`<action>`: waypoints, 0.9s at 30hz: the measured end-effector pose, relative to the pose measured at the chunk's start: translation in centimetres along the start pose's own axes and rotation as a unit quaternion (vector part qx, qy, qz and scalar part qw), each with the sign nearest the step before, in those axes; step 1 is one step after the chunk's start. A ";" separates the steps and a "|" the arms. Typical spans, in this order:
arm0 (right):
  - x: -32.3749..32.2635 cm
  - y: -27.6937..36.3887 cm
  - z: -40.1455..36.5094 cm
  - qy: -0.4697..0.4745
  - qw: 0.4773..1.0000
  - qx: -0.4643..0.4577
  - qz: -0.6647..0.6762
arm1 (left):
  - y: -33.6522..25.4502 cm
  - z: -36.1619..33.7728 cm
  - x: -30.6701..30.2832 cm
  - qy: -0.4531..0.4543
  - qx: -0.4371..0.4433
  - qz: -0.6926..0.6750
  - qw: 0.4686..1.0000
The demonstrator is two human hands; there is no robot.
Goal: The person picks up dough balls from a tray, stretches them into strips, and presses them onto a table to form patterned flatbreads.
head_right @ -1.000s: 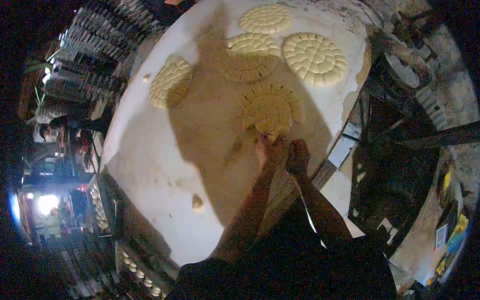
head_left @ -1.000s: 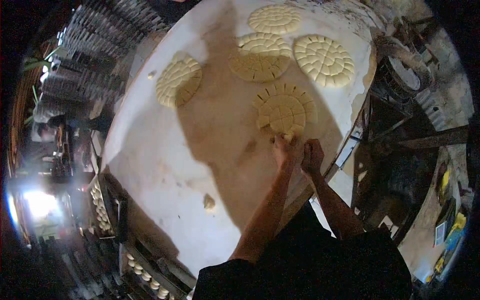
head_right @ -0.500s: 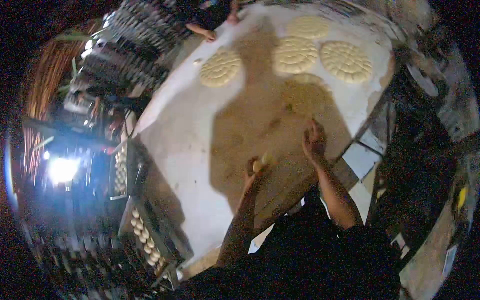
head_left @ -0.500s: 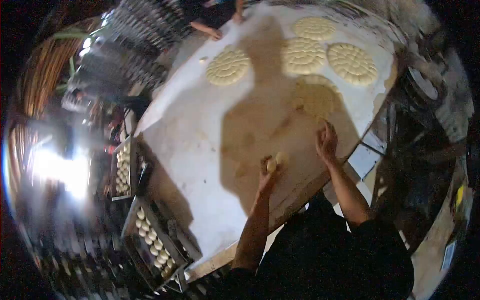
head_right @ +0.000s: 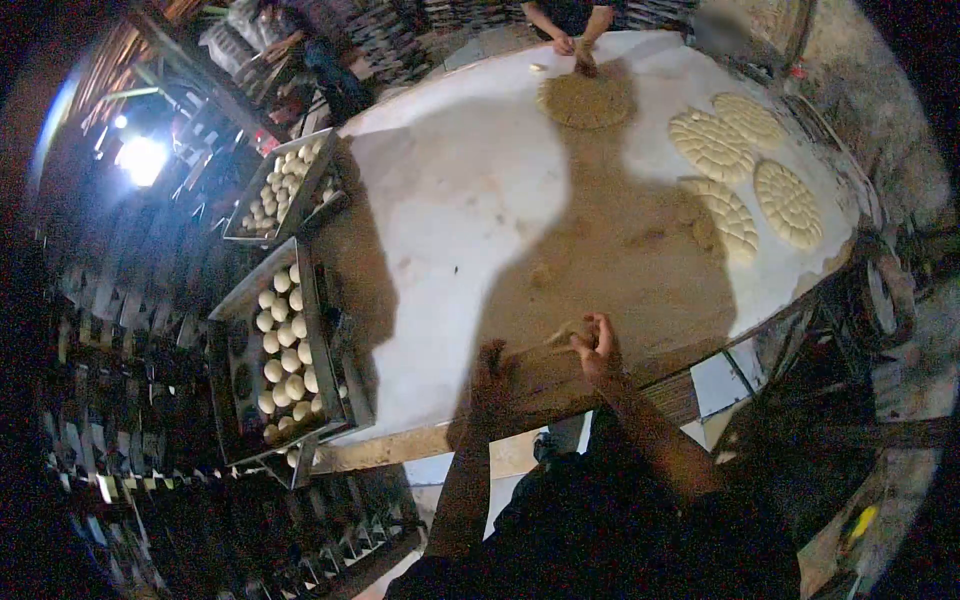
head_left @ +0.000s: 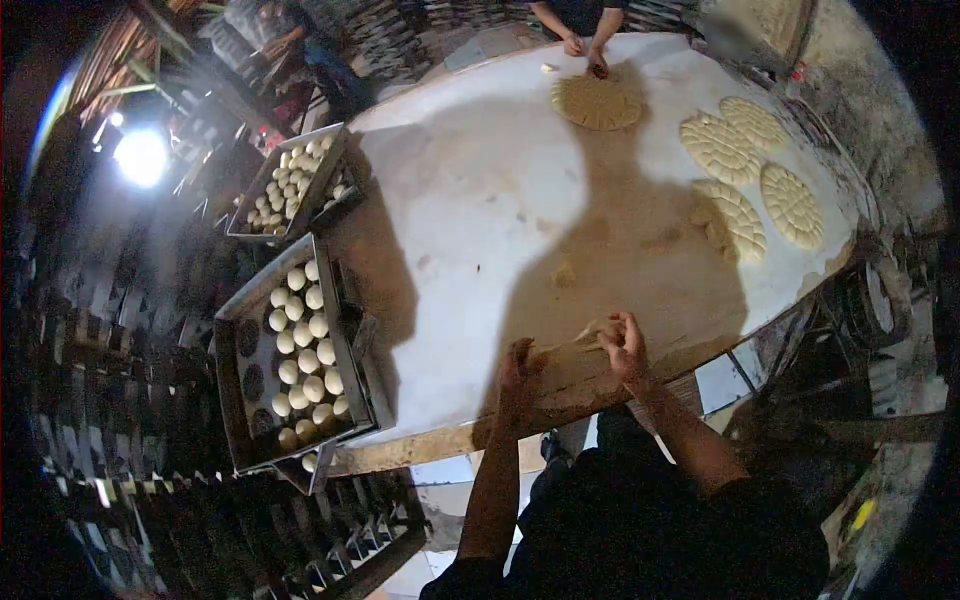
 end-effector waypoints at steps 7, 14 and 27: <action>-15.5 -3.0 7.8 -0.001 0.998 -0.060 -0.026 | -6.4 -0.9 0.2 0.145 0.269 0.412 0.858; -12.7 -0.8 16.7 0.027 0.852 -0.324 -0.410 | -3.1 11.1 3.9 -0.007 0.129 0.361 0.924; -10.2 1.8 18.5 0.236 0.869 -0.236 -0.364 | -3.1 6.3 3.9 -0.018 0.193 0.427 0.883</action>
Point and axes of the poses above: each hand's wrist, its own z-axis towards the middle knuckle, its own x-axis out of the palm, y = z × x, the point moved 7 cm from there along z, towards the middle knuckle, and after that the axes turned 5 degrees about -y, right-handed, at the moved point
